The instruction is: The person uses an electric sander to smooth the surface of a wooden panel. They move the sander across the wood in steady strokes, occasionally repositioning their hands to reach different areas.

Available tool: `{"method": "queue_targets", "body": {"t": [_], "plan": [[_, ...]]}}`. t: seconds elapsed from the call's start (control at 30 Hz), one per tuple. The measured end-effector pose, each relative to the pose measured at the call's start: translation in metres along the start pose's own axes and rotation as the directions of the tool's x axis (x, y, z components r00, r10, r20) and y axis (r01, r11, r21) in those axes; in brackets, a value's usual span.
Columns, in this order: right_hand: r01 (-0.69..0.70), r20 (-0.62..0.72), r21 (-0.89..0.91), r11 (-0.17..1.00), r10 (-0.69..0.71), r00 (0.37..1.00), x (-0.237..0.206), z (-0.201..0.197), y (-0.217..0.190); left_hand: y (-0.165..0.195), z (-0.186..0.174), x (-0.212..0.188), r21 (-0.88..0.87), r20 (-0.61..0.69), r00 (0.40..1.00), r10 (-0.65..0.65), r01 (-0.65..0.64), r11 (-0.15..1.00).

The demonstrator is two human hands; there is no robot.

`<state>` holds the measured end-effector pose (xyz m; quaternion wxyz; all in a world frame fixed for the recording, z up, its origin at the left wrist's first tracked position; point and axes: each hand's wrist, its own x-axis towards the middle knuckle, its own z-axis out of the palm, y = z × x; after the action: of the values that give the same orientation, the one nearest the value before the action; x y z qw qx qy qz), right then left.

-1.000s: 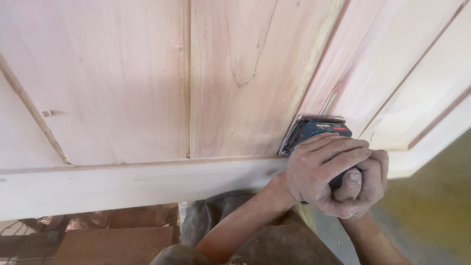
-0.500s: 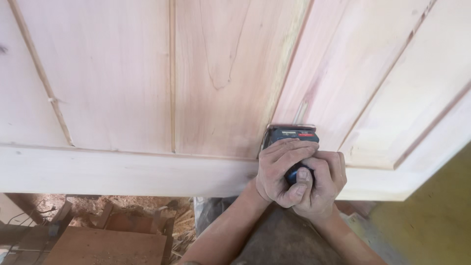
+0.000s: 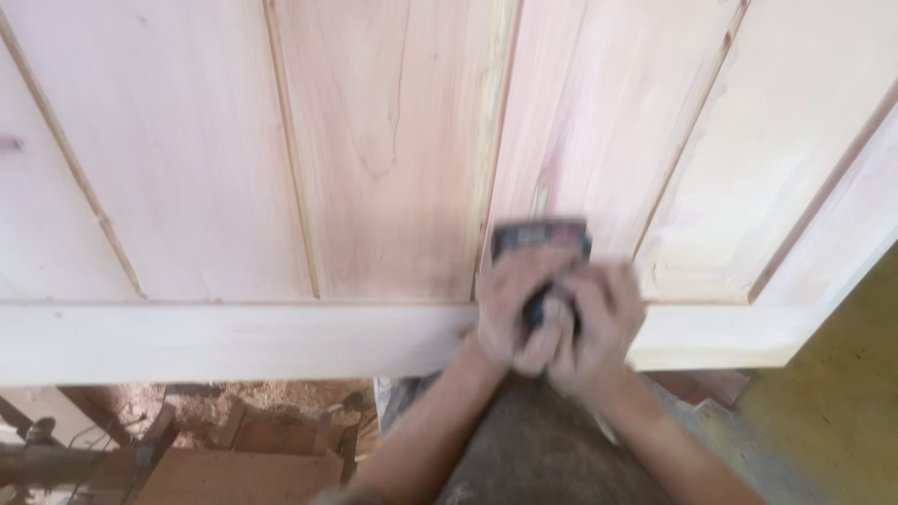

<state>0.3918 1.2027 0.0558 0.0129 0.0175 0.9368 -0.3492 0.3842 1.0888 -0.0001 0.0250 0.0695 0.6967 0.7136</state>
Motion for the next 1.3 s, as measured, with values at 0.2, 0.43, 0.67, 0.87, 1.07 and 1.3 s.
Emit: {"method": "queue_targets", "body": {"t": [0.2, 0.43, 0.67, 0.87, 1.07, 1.3], "plan": [[0.058, -0.031, -0.027, 0.998, -0.059, 0.998, 0.057, -0.002, 0.066, -0.033, 0.019, 0.076, -0.020, 0.054, 0.997, -0.057, 0.058, 0.998], [0.074, -0.091, -0.055, 0.996, -0.079, 0.993, 0.059, -0.022, 0.068, -0.030, 0.044, 0.069, 0.047, 0.115, 0.983, -0.142, 0.137, 0.989], [-0.058, -0.083, -0.024, 0.998, 0.056, 0.995, -0.007, -0.035, 0.057, -0.015, 0.068, 0.017, 0.005, 0.079, 0.996, 0.052, -0.052, 0.999], [-0.035, -0.187, -0.020, 0.999, 0.030, 0.982, 0.072, -0.050, 0.142, -0.062, 0.103, 0.110, 0.028, 0.127, 0.991, -0.035, 0.032, 0.999], [-0.102, -0.182, -0.035, 0.994, 0.094, 0.979, 0.014, -0.061, 0.070, -0.003, 0.097, 0.036, 0.013, 0.115, 0.993, 0.002, -0.003, 1.000], [-0.042, -0.126, -0.026, 0.999, 0.039, 0.991, 0.022, -0.059, 0.111, -0.045, 0.112, 0.045, -0.028, 0.050, 0.998, 0.024, -0.023, 0.999]]}}
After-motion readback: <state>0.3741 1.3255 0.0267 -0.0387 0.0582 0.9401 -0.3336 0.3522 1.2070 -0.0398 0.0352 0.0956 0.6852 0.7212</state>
